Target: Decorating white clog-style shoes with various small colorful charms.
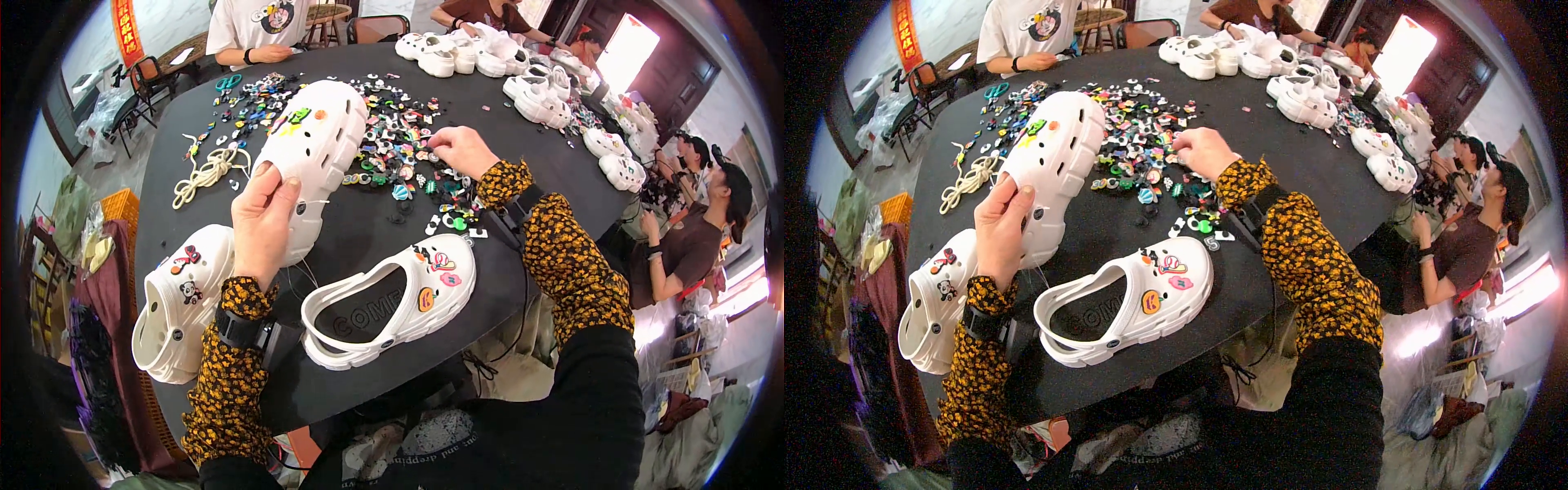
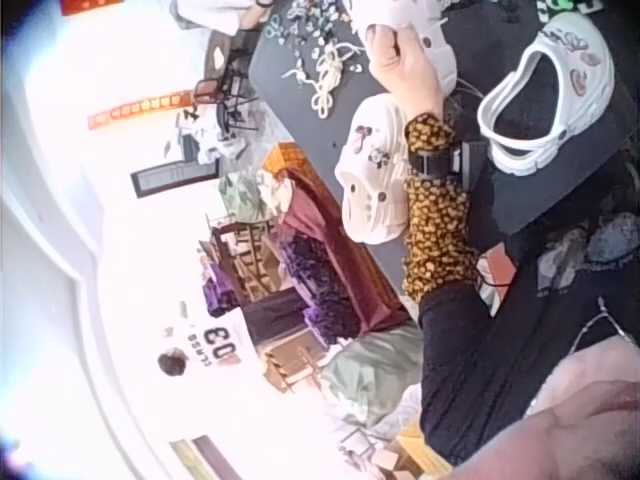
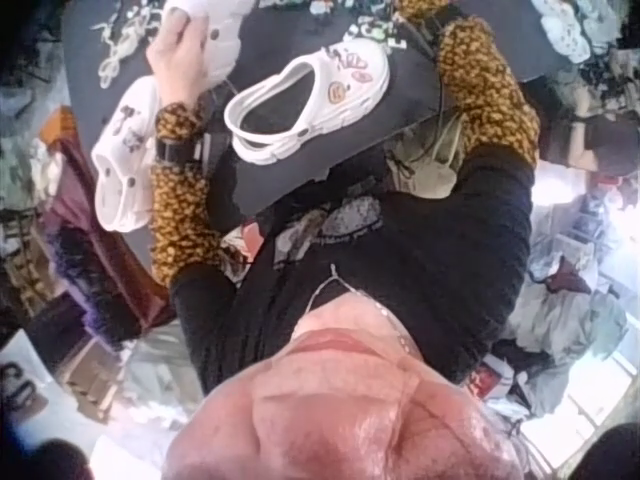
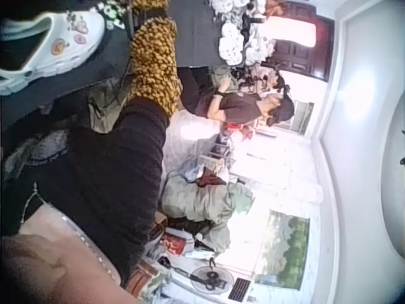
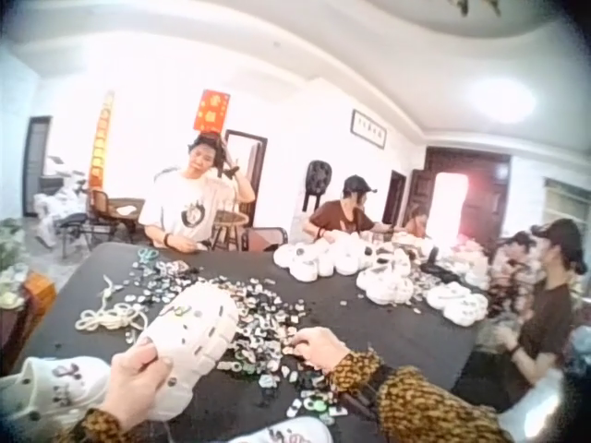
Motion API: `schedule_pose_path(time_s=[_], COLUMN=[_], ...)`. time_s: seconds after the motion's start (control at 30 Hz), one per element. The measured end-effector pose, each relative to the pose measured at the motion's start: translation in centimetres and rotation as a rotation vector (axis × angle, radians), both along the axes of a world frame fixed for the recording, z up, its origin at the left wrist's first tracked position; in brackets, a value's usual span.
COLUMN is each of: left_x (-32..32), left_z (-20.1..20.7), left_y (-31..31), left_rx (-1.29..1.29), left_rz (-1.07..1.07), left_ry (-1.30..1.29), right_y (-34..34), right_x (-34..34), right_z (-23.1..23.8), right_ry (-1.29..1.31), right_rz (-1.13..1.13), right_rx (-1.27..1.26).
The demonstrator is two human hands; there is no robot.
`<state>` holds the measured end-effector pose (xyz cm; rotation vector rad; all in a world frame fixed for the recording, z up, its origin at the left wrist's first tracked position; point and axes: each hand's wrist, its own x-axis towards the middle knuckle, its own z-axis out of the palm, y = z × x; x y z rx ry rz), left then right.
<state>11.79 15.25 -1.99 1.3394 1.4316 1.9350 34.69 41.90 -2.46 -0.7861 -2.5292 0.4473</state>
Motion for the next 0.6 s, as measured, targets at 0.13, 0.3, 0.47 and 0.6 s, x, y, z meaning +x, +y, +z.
schedule_pose_path(time_s=[0.13, 0.3, 0.47, 0.6], left_x=[-0.1, -0.1, 0.4, 0.3], left_z=[-0.2, -0.2, 0.1, 0.4], left_y=[0.1, 0.3, -0.1, -0.2], left_rx=[0.001, -0.045, -0.05, -0.102], left_rz=[0.026, 0.019, 0.0, 0.016], left_ry=[0.033, 0.018, 0.033, 0.255], right_y=[-0.6, -1.1, -0.4, -0.4], right_x=[-1.5, -1.3, -0.8, -0.3], right_z=[-1.5, -3.5, -3.8, -1.8], right_ry=[-0.2, -0.294, -0.293, -0.109], right_rz=[0.124, 0.085, 0.085, 0.011], right_rx=[0.025, 0.033, 0.024, -0.166])
